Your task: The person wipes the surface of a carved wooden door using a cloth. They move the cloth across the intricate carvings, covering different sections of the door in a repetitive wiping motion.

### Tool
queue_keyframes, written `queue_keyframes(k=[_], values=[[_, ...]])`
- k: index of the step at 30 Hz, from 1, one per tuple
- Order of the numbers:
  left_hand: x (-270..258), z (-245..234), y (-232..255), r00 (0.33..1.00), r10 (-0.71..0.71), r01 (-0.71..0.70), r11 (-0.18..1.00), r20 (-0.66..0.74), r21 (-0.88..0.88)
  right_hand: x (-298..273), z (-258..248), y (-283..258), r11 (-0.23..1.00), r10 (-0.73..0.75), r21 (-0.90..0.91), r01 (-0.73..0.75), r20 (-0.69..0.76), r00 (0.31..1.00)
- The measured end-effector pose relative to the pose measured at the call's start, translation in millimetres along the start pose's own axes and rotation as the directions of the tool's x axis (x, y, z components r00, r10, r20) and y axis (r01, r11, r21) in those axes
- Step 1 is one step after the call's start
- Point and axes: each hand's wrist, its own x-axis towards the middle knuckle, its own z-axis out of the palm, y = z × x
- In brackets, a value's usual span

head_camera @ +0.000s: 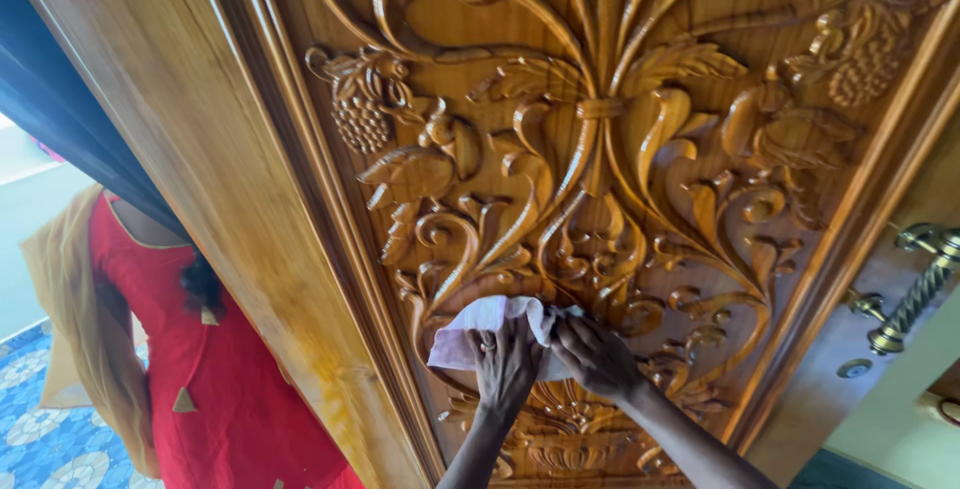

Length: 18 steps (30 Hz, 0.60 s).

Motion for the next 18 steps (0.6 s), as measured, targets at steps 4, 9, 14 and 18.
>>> queue_keyframes(k=[4, 9, 14, 18], values=[[10.2, 1.7, 37.8, 0.988, 0.148, -0.145, 0.987, -0.049, 0.065, -19.0, -16.8, 17.7, 0.999, 0.023, -0.027, -0.023, -0.003, 1.0], [27.0, 3.6, 81.5, 0.998, 0.058, -0.059, 0.998, -0.022, -0.031, -55.6, -63.0, 55.5, 0.967, 0.237, -0.101, -0.233, 0.026, 0.971], [48.0, 4.9, 144.6, 0.99, 0.132, -0.117, 0.966, 0.05, -0.232, -93.0, -136.6, 106.4, 0.609, 0.77, 0.115, -0.784, 0.148, 0.62], [64.4, 12.2, 208.9, 0.965, 0.261, -0.262, 0.956, -0.025, -0.132, -115.0, -177.1, 123.1, 0.582, 0.79, -0.206, -0.787, -0.083, 0.607]])
